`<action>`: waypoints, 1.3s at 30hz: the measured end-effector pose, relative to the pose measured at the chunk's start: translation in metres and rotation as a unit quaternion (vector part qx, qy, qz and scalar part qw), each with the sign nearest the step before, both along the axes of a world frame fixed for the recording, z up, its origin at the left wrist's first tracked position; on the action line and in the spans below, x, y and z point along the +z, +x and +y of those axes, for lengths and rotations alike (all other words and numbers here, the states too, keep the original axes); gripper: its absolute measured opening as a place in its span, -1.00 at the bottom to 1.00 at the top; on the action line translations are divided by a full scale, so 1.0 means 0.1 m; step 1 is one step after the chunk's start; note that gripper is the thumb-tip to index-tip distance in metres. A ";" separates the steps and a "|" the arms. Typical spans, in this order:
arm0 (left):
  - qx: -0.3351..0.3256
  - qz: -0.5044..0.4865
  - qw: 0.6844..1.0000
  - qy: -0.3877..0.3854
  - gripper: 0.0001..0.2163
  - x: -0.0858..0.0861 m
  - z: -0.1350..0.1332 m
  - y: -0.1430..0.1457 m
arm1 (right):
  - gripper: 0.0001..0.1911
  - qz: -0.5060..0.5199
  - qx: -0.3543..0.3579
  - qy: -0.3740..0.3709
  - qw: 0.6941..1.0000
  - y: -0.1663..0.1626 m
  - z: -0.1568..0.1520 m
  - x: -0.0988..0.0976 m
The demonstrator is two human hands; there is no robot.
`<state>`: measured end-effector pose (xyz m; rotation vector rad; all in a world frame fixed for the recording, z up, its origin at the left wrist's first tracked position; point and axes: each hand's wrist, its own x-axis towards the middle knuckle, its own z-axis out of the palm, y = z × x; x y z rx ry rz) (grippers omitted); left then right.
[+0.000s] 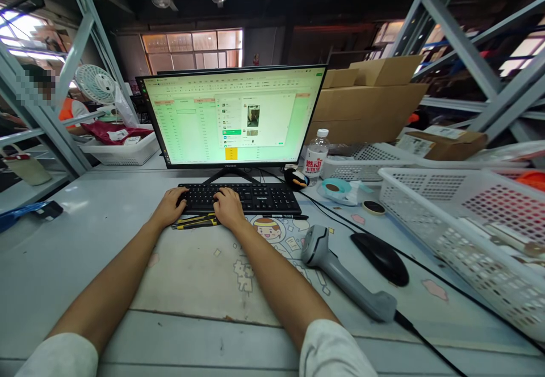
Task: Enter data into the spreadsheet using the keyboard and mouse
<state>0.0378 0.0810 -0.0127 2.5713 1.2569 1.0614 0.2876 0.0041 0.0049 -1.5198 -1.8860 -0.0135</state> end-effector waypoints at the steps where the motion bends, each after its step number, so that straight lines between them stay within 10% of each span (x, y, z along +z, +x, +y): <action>1: -0.001 -0.001 1.000 0.002 -0.61 -0.01 0.00 0.00 | -0.71 0.003 -0.002 -0.003 1.000 -0.01 -0.01 0.02; 9: -0.006 -0.004 1.000 0.005 -0.61 -0.03 0.04 -0.01 | -0.63 0.039 -0.001 0.012 0.999 0.07 -0.22 0.80; 14: -0.008 -0.009 1.000 0.002 -0.61 -0.05 0.05 -0.01 | -0.60 0.009 0.012 0.046 0.999 0.89 -0.88 1.32; 23: -0.010 -0.025 1.000 0.001 -0.62 -0.11 0.09 -0.02 | -0.27 -0.049 -0.242 0.070 0.967 3.23 -2.29 0.14; 28: -0.007 -0.025 1.000 0.009 -0.63 -0.13 0.11 -0.02 | -0.20 0.016 -0.271 0.021 0.962 3.32 -2.58 -0.24; 39: -0.003 -0.020 1.000 0.012 -0.65 -0.12 0.11 -0.01 | -0.29 -0.007 -0.278 0.009 0.961 3.33 -2.53 -0.39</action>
